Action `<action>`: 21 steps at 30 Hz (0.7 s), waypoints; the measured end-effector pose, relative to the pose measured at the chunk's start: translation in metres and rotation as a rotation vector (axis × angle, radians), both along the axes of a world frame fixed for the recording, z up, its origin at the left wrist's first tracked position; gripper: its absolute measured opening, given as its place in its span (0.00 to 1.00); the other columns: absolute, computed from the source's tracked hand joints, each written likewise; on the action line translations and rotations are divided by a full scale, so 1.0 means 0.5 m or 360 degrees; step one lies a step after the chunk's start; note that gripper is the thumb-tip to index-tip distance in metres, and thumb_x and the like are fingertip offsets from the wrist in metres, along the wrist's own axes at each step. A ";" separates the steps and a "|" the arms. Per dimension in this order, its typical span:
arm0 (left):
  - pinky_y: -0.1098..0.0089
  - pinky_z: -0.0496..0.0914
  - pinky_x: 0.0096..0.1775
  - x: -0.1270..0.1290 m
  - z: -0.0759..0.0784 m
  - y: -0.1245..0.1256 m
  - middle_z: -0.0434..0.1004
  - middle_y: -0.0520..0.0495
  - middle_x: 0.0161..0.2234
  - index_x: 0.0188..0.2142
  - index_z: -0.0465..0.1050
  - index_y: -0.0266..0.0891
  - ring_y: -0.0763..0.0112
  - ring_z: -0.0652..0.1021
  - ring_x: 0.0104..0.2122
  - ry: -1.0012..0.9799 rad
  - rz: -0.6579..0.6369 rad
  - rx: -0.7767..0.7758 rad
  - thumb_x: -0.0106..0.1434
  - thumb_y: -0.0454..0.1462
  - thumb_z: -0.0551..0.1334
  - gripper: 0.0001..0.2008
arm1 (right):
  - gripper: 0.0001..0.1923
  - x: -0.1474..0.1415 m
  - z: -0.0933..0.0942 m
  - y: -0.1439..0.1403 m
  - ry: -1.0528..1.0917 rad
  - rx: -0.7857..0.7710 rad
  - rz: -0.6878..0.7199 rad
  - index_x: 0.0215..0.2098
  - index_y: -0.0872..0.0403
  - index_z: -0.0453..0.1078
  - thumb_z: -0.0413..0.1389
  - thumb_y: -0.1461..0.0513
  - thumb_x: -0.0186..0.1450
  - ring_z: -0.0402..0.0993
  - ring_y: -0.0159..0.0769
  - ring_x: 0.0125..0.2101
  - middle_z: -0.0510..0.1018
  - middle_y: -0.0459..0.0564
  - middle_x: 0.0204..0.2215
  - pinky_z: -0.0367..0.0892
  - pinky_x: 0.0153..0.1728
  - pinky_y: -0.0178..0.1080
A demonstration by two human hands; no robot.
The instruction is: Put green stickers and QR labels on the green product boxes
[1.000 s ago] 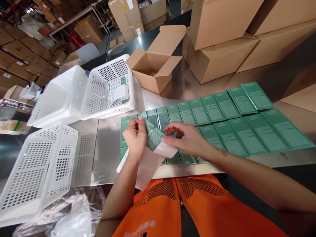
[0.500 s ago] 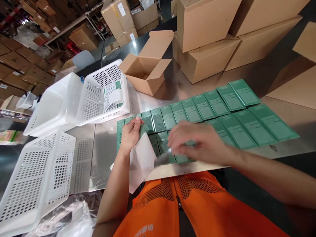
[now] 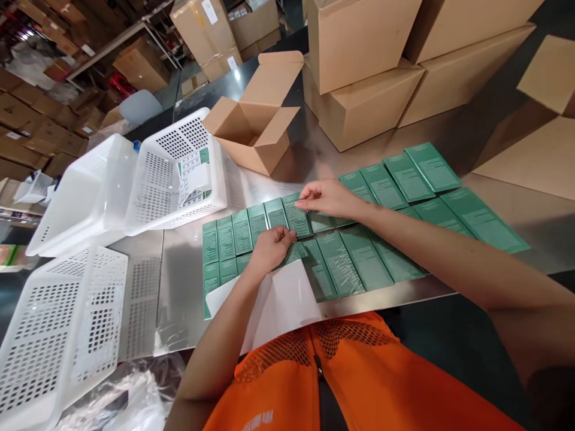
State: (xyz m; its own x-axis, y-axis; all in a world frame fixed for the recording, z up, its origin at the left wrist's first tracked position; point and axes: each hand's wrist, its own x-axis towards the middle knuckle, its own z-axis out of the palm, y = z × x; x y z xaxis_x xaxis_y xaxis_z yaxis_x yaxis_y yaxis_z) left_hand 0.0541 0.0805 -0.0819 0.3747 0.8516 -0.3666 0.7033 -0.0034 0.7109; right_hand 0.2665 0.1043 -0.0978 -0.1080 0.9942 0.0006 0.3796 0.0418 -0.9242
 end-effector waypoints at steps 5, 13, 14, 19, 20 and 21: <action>0.69 0.55 0.28 0.017 0.004 -0.001 0.60 0.56 0.17 0.21 0.66 0.41 0.71 0.63 0.21 0.0182 0.0023 0.0055 0.63 0.42 0.58 0.15 | 0.09 -0.013 -0.023 0.009 -0.0447 0.0202 -0.0125 0.26 0.53 0.75 0.65 0.56 0.59 0.69 0.33 0.29 0.77 0.46 0.28 0.60 0.32 0.36; 0.68 0.56 0.28 0.029 0.008 0.009 0.59 0.55 0.15 0.18 0.65 0.42 0.69 0.65 0.20 0.0329 -0.0003 0.0018 0.62 0.42 0.58 0.17 | 0.08 -0.015 -0.027 0.010 -0.0588 0.0174 -0.0093 0.28 0.54 0.77 0.64 0.57 0.60 0.70 0.35 0.29 0.77 0.47 0.29 0.59 0.32 0.36; 0.68 0.56 0.28 0.030 0.007 0.010 0.59 0.55 0.15 0.18 0.65 0.42 0.69 0.65 0.20 0.0342 -0.0007 0.0012 0.62 0.42 0.58 0.17 | 0.08 -0.016 -0.026 0.010 -0.0598 0.0165 -0.0098 0.28 0.54 0.77 0.64 0.57 0.60 0.70 0.35 0.29 0.77 0.48 0.30 0.60 0.33 0.36; 0.68 0.56 0.26 0.039 0.008 0.020 0.59 0.54 0.14 0.17 0.63 0.42 0.69 0.65 0.20 0.0412 -0.0037 0.0005 0.62 0.41 0.58 0.18 | 0.08 -0.021 -0.026 0.002 -0.0677 0.0158 -0.0081 0.28 0.53 0.75 0.62 0.58 0.62 0.70 0.36 0.30 0.76 0.48 0.31 0.61 0.34 0.38; 0.68 0.56 0.26 0.042 0.009 0.022 0.59 0.54 0.14 0.16 0.63 0.42 0.69 0.65 0.20 0.0428 -0.0045 0.0011 0.61 0.40 0.59 0.18 | 0.09 -0.022 -0.027 0.000 -0.0701 0.0171 -0.0084 0.28 0.53 0.74 0.62 0.57 0.63 0.70 0.37 0.30 0.76 0.49 0.31 0.61 0.34 0.38; 0.67 0.56 0.26 0.044 0.011 0.025 0.59 0.53 0.14 0.15 0.63 0.42 0.68 0.65 0.20 0.0443 -0.0056 0.0018 0.61 0.39 0.59 0.18 | 0.08 -0.023 -0.029 -0.002 -0.0719 0.0192 -0.0105 0.29 0.53 0.73 0.62 0.57 0.62 0.70 0.38 0.31 0.76 0.49 0.33 0.62 0.35 0.39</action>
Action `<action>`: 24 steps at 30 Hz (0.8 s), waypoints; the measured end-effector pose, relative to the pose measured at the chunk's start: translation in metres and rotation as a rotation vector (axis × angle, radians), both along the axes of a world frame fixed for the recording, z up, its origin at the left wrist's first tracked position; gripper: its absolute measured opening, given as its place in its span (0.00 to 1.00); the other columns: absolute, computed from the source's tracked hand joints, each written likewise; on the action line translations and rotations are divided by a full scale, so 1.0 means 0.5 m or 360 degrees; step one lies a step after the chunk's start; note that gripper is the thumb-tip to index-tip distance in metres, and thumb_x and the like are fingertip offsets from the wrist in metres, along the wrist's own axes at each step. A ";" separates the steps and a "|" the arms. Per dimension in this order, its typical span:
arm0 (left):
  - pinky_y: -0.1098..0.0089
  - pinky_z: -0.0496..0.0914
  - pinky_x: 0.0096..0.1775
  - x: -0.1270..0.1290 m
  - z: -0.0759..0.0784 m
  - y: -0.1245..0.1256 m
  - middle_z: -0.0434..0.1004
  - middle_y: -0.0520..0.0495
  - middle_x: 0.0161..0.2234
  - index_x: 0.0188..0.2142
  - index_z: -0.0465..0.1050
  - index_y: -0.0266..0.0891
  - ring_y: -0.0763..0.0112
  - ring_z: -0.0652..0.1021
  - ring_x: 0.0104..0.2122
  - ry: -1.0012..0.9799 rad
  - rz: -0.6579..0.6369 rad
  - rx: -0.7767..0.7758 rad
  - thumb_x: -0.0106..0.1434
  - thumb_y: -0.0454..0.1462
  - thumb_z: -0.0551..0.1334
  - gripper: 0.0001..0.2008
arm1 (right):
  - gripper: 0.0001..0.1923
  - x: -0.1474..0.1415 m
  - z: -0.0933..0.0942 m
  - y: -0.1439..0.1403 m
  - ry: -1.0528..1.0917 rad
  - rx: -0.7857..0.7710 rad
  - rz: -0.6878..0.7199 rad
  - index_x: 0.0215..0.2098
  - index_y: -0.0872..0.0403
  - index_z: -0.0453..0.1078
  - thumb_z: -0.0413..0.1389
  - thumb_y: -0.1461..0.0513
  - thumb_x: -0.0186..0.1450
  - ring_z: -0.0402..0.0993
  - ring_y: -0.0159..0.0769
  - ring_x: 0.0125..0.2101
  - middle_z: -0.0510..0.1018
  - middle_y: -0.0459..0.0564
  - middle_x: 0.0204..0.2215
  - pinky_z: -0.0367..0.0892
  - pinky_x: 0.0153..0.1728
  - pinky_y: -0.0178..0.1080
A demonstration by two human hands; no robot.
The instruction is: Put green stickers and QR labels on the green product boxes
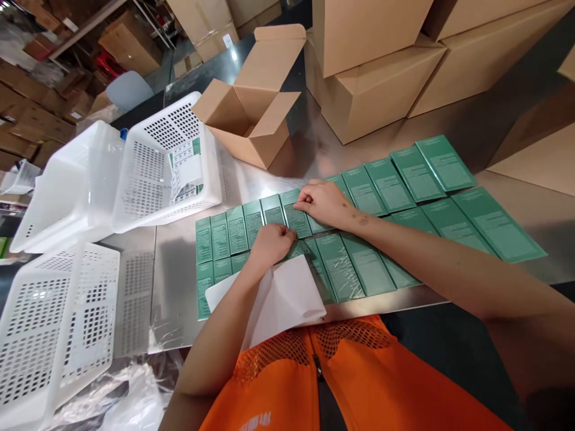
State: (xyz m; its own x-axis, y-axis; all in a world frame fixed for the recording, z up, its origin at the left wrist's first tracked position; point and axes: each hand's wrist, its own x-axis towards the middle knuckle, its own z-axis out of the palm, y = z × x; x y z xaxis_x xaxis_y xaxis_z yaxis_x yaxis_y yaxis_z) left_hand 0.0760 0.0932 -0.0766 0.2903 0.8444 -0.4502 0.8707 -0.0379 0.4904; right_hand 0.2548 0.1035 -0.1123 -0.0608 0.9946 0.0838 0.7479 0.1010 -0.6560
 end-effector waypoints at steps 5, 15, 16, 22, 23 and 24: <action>0.67 0.56 0.27 -0.004 0.009 0.001 0.57 0.54 0.12 0.11 0.61 0.43 0.69 0.63 0.19 -0.0027 -0.0070 -0.0004 0.59 0.38 0.62 0.21 | 0.27 -0.015 0.000 -0.003 -0.0050 0.0093 -0.0278 0.47 0.54 0.65 0.68 0.54 0.55 0.73 0.45 0.34 0.74 0.56 0.44 0.66 0.34 0.43; 0.68 0.61 0.29 -0.117 0.047 -0.049 0.65 0.51 0.20 0.19 0.63 0.42 0.67 0.67 0.24 -0.0414 0.0398 0.0257 0.64 0.48 0.49 0.21 | 0.34 0.023 0.004 -0.036 0.0118 0.0011 0.0420 0.51 0.53 0.65 0.71 0.55 0.50 0.74 0.44 0.41 0.72 0.56 0.48 0.70 0.44 0.46; 0.68 0.60 0.28 -0.127 0.050 -0.050 0.64 0.51 0.20 0.20 0.64 0.42 0.67 0.67 0.24 -0.0458 0.0437 0.0275 0.63 0.45 0.48 0.19 | 0.32 0.030 0.004 -0.045 0.0194 0.0007 0.0472 0.49 0.53 0.67 0.71 0.56 0.50 0.73 0.44 0.42 0.72 0.55 0.47 0.70 0.45 0.46; 0.70 0.53 0.24 -0.130 0.068 -0.079 0.55 0.56 0.19 0.24 0.64 0.42 0.72 0.58 0.20 -0.0660 0.0595 0.0421 0.55 0.40 0.55 0.07 | 0.19 0.019 0.052 -0.117 0.0907 -0.0043 0.0053 0.41 0.53 0.71 0.63 0.50 0.58 0.74 0.39 0.35 0.77 0.50 0.35 0.70 0.40 0.44; 0.70 0.54 0.24 -0.124 0.071 -0.088 0.56 0.56 0.19 0.25 0.66 0.42 0.73 0.58 0.21 -0.0704 0.0591 0.0464 0.57 0.40 0.56 0.07 | 0.19 0.006 0.065 -0.132 0.0976 -0.0055 -0.0035 0.41 0.53 0.72 0.62 0.49 0.58 0.74 0.38 0.34 0.78 0.50 0.34 0.70 0.39 0.44; 0.71 0.54 0.24 -0.117 0.073 -0.095 0.57 0.56 0.20 0.26 0.67 0.42 0.73 0.59 0.21 -0.0757 0.0574 0.0506 0.58 0.41 0.57 0.07 | 0.20 -0.008 0.078 -0.147 0.1010 -0.0070 -0.0097 0.42 0.52 0.74 0.63 0.48 0.58 0.75 0.39 0.34 0.79 0.49 0.33 0.70 0.40 0.44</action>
State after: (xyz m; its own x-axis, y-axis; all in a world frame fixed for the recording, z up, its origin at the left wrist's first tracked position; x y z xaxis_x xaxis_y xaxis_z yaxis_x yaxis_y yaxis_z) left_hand 0.0176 0.0456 -0.0401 0.0708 0.9959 -0.0568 0.5477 0.0088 0.8366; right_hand 0.2507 0.0300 -0.0735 0.0443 0.9980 0.0440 0.2162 0.0334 -0.9758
